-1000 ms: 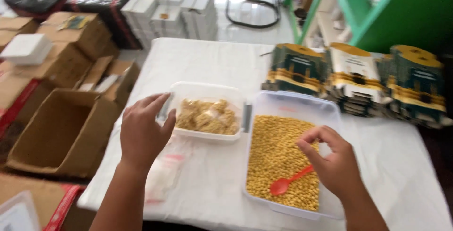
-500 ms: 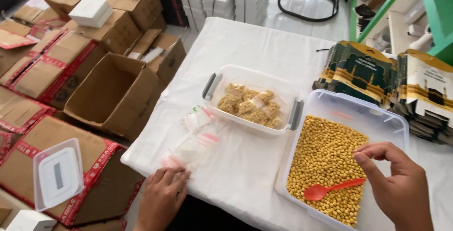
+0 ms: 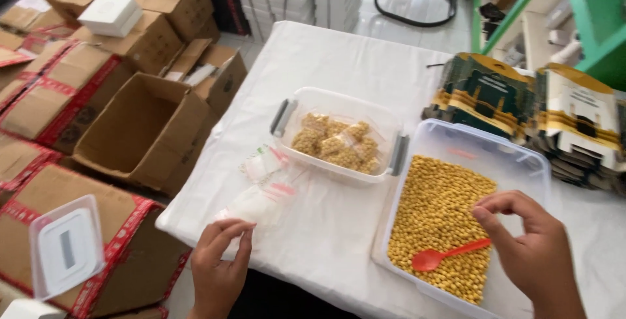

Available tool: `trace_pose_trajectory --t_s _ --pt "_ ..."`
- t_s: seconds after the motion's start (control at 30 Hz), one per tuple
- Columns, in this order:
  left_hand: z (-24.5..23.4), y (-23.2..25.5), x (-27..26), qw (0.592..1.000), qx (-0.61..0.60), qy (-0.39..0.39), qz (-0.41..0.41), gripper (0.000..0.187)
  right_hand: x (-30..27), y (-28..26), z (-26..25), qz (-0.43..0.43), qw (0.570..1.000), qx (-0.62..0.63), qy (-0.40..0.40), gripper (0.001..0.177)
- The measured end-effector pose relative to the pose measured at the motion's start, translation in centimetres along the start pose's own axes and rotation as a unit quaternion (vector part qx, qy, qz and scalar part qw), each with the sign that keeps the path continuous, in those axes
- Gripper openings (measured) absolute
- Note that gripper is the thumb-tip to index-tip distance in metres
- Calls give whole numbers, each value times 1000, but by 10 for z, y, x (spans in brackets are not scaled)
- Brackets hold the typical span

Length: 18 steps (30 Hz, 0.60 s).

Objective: A person is seen packaging small yellow beads into plastic bags and transferring them between containers at a workshop table.

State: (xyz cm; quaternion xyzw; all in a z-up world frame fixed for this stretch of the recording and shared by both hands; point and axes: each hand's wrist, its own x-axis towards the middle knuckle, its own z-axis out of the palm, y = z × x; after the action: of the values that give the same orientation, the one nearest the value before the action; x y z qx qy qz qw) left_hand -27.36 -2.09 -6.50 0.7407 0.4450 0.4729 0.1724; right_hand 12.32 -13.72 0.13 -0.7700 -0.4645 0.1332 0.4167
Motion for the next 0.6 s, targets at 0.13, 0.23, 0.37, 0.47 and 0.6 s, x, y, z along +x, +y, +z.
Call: trace_pose_trajectory --t_s 0.13,0.23,0.37,0.47,0.6 --pt "28 54 40 994 -99 22 43 12 3 5 1 -26 1000 5 3 17" --pt "57 98 70 983 -149 -19 105 17 4 1 -1 -34 999 20 -14 18" --pt "109 145 94 943 -223 -153 194 28 2 -14 -5 -35 998 46 -38 27" --pt "154 166 99 912 -248 -239 221 38 4 -16 -3 -80 995 56 -29 32" --pt "195 176 97 888 -295 -287 206 44 6 -10 -6 -51 998 44 13 13"
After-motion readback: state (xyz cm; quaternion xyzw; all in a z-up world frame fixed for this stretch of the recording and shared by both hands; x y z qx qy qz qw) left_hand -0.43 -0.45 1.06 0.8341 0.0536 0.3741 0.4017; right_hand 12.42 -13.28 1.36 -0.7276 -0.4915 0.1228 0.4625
